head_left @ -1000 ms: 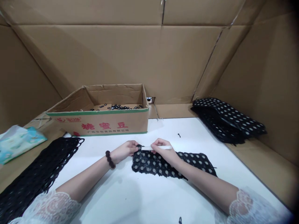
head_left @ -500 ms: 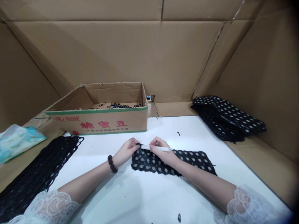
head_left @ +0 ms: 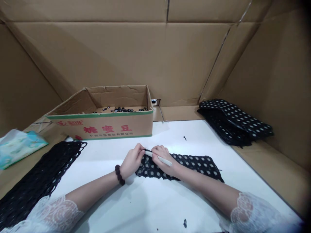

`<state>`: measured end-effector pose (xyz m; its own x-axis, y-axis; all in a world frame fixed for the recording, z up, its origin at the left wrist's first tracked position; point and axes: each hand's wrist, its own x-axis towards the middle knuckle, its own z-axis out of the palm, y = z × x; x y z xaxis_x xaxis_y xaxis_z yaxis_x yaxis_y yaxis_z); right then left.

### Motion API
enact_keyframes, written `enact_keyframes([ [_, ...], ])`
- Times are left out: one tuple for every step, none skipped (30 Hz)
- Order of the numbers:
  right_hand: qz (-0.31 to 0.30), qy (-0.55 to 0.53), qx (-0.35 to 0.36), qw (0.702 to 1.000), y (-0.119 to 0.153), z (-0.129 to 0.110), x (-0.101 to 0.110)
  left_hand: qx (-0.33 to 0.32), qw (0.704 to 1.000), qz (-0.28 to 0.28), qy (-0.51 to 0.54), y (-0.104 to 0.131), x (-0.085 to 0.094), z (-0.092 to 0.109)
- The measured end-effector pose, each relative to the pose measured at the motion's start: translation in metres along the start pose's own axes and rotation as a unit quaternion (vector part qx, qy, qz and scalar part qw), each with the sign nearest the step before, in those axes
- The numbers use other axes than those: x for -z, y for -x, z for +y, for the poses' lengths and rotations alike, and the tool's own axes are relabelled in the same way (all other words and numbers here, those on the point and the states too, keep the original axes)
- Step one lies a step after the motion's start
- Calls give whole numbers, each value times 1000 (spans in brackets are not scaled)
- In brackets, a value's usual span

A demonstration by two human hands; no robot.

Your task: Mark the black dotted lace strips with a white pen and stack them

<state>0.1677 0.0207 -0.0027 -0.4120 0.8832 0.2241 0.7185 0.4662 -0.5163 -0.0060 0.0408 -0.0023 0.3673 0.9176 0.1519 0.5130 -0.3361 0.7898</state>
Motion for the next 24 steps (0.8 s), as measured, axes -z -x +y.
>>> enact_keyframes([
  [5,14,-1,1000,0,-1,-2,-9,1000,9,-21,1,-1,1],
  [12,27,-4,1000,0,-1,-4,-15,999,17,-37,3,-2,2],
  [18,39,-8,999,-1,-1,-7,-20,998,22,-48,5,-3,4],
  [25,50,-12,998,-1,-1,-10,-23,998,25,-56,6,-4,5],
  [31,61,-16,998,-1,0,-13,-25,997,27,-62,8,-5,6],
  [38,72,-20,996,-2,0,-15,-28,997,26,-67,9,-6,6],
  [45,84,-23,995,-2,0,-18,-29,997,23,-71,11,-7,7],
  [52,95,-24,994,-2,0,-19,-30,996,20,-76,12,-7,7],
  [56,105,-24,993,-3,0,-21,-30,996,15,-80,13,-7,8],
  [59,111,-24,992,-3,-1,-21,-30,996,11,-82,13,-7,8],
  [59,113,-21,992,-3,-2,-21,-29,996,8,-79,13,-6,8],
  [58,110,-19,992,-4,-3,-20,-27,997,8,-72,11,-5,8],
  [56,99,-18,993,-4,-3,-18,-25,998,9,-61,9,-3,7],
  [56,81,-20,995,-5,-4,-16,-20,999,13,-44,7,-1,6],
  [54,54,-27,997,-6,-4,-13,-10,1000,16,-24,3,1,5],
  [51,20,-35,998,-6,-3,-10,5,1000,19,-2,0,3,3],
  [51,-19,-43,998,-6,-3,-7,24,999,18,24,-4,5,1],
  [59,-59,-46,995,-6,-2,-4,45,998,15,51,-7,6,-1],
  [79,-92,-44,992,-4,-2,-2,64,995,9,75,-10,7,-3],
  [108,-119,-36,986,-3,-2,1,78,992,3,96,-12,7,-5],
  [142,-139,-27,980,0,-2,2,88,990,-4,111,-14,7,-6],
  [165,-157,-20,973,2,-2,3,94,988,-11,121,-15,7,-7],
  [170,-177,-20,969,4,-3,4,98,987,-18,128,-15,8,-8],
  [155,-197,-30,968,6,-3,4,100,986,-26,133,-15,8,-7],
])
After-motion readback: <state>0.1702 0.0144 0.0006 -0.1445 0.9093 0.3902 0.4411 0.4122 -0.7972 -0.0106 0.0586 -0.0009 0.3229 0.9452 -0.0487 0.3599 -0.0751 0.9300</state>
